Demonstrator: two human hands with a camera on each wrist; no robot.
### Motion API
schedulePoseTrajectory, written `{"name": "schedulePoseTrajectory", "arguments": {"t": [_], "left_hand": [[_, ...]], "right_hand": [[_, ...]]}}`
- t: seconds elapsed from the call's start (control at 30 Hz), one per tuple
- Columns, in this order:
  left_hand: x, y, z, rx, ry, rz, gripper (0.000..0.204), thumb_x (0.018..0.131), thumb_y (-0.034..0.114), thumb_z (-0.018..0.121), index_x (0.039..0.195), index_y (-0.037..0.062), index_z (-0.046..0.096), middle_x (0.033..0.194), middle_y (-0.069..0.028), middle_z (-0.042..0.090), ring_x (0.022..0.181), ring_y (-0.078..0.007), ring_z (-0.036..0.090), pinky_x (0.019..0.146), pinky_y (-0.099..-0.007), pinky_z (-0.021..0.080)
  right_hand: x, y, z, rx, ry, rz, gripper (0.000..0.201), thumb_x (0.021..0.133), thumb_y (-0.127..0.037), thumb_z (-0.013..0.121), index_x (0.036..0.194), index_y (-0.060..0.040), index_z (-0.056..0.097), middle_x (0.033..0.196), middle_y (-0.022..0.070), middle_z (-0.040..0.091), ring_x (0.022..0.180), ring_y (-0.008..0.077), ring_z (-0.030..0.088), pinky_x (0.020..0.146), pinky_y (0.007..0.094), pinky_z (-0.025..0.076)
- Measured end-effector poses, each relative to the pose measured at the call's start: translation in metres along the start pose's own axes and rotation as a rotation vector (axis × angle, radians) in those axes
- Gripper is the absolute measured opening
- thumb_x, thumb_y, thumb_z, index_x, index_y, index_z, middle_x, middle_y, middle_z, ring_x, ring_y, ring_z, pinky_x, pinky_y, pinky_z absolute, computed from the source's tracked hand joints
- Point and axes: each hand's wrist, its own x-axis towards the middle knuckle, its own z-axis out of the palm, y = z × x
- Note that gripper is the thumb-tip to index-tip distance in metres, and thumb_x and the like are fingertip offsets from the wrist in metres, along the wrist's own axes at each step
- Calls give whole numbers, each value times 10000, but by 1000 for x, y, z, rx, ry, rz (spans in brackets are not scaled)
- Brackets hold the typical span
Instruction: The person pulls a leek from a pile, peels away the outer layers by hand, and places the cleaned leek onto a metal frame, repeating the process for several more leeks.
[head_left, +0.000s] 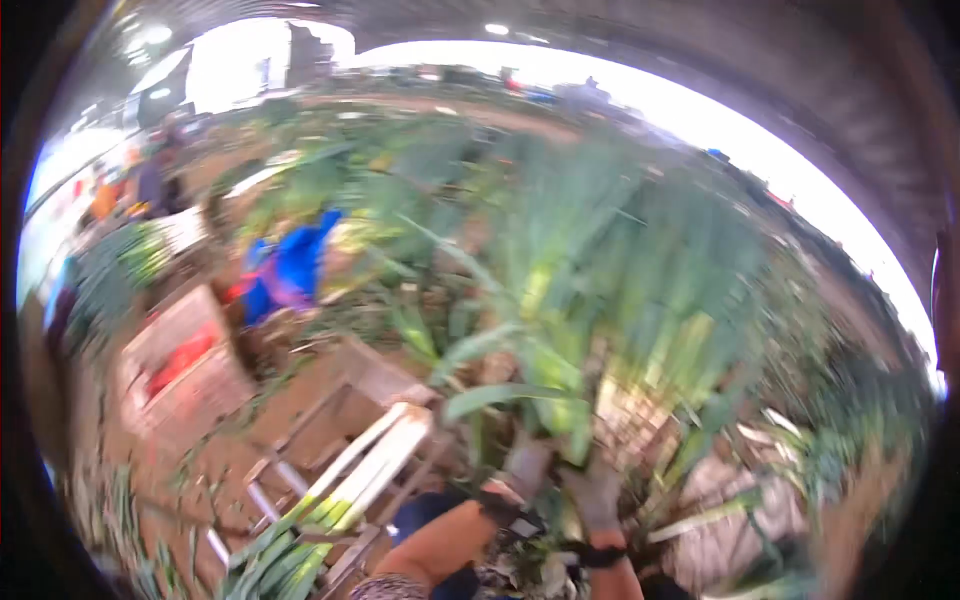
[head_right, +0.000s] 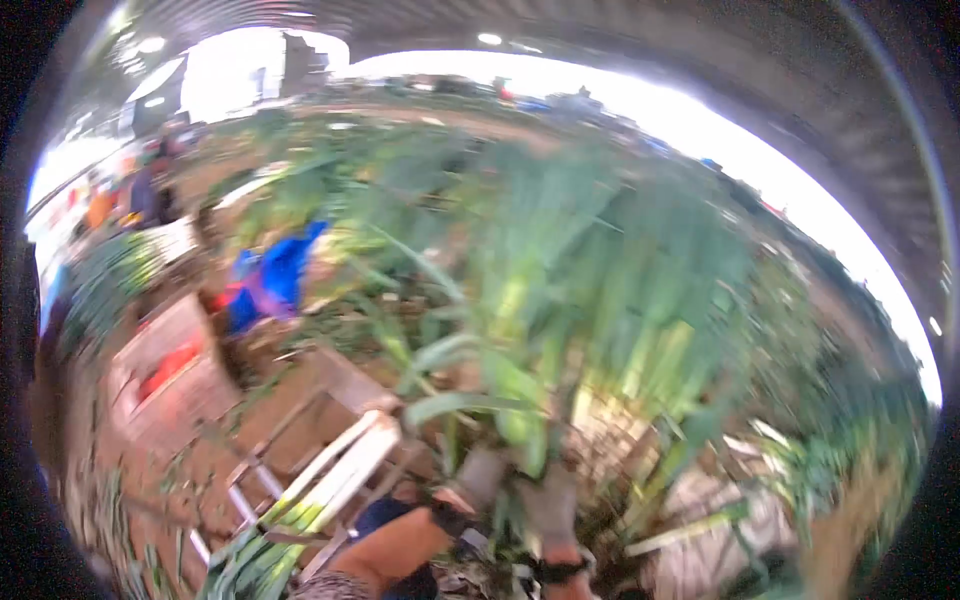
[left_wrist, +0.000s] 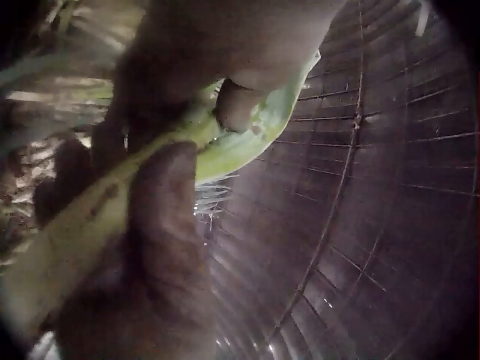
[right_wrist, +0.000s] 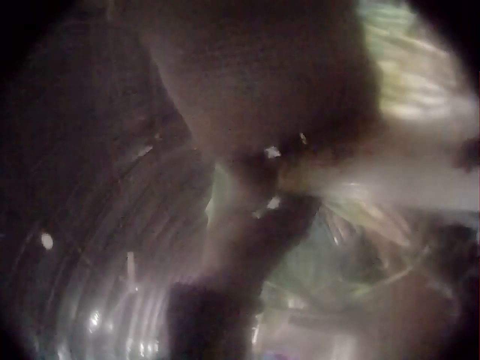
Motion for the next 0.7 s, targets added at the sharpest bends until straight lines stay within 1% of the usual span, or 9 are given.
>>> {"name": "schedulePoseTrajectory", "arguments": {"t": [0.03, 0.1, 0.2, 0.23, 0.43, 0.53, 0.57, 0.63, 0.7], "left_hand": [[5, 9, -10, 400, -126, 56, 364, 782, 85, 568, 1139, 112, 634, 1037, -137, 657, 949, -282, 626, 835, -363, 501], [5, 2, 0, -781, 137, -310, 286, 834, 115, 590, 1114, 60, 611, 992, -97, 653, 924, -214, 627, 800, -365, 509], [16, 49, -18, -1504, 239, -553, 242, 891, 63, 586, 1120, -9, 562, 1013, -105, 634, 910, -202, 632, 796, -332, 536], [8, 12, 9, -1349, 222, -325, 281, 869, 19, 601, 1144, -2, 549, 1052, -116, 625, 924, -217, 623, 801, -340, 522], [22, 39, -7, -1169, 350, -511, 294, 856, 12, 575, 1150, 11, 557, 994, -67, 632, 888, -196, 605, 766, -326, 492], [28, 26, -14, -1374, 402, -684, 246, 863, 26, 571, 1109, 21, 574, 921, -49, 642, 824, -196, 612, 734, -313, 493], [26, -15, 6, -922, 445, -385, 216, 870, 20, 555, 1084, 25, 576, 907, -55, 638, 786, -211, 614, 700, -318, 500], [28, -38, -4, -947, 369, -351, 192, 906, 55, 520, 1094, 56, 564, 929, -49, 629, 838, -185, 612, 701, -289, 504], [27, -27, -22, -1694, 228, -479, 232, 944, 74, 472, 1172, 72, 514, 1032, -52, 610, 920, -162, 609, 780, -270, 518]], "right_hand": [[4, 10, 9, -103, 68, 143, 504, 699, -302, 726, 1103, -31, 593, 987, 183, 647, 899, 343, 631, 791, 412, 487], [10, 41, 16, 96, 81, -71, 508, 709, -304, 742, 1102, -19, 591, 998, 202, 634, 936, 325, 619, 802, 404, 476], [-2, 47, 17, 186, 185, -104, 492, 720, -260, 739, 1111, -12, 575, 1029, 212, 621, 954, 325, 615, 824, 384, 465], [2, 45, 16, 163, 156, -68, 490, 721, -254, 736, 1112, -11, 569, 1027, 211, 621, 948, 335, 615, 822, 387, 466], [-7, 29, 38, 47, 231, -69, 440, 737, -201, 691, 1106, -9, 550, 936, 232, 620, 869, 421, 598, 738, 447, 489], [-34, 54, 39, 533, 146, 90, 332, 805, -135, 657, 1090, 7, 564, 833, 73, 654, 727, 192, 629, 599, 344, 498], [-50, 61, 32, 667, 88, 201, 297, 815, -131, 656, 1073, -5, 583, 814, 34, 640, 734, 143, 605, 602, 308, 491], [-86, 104, 18, 699, -63, 298, 253, 821, -139, 661, 1042, -23, 616, 801, 16, 638, 744, 124, 600, 620, 280, 485], [-118, 145, -6, 158, -355, 272, 245, 823, -174, 665, 1022, -36, 634, 816, 61, 663, 757, 193, 632, 652, 311, 487]]}}
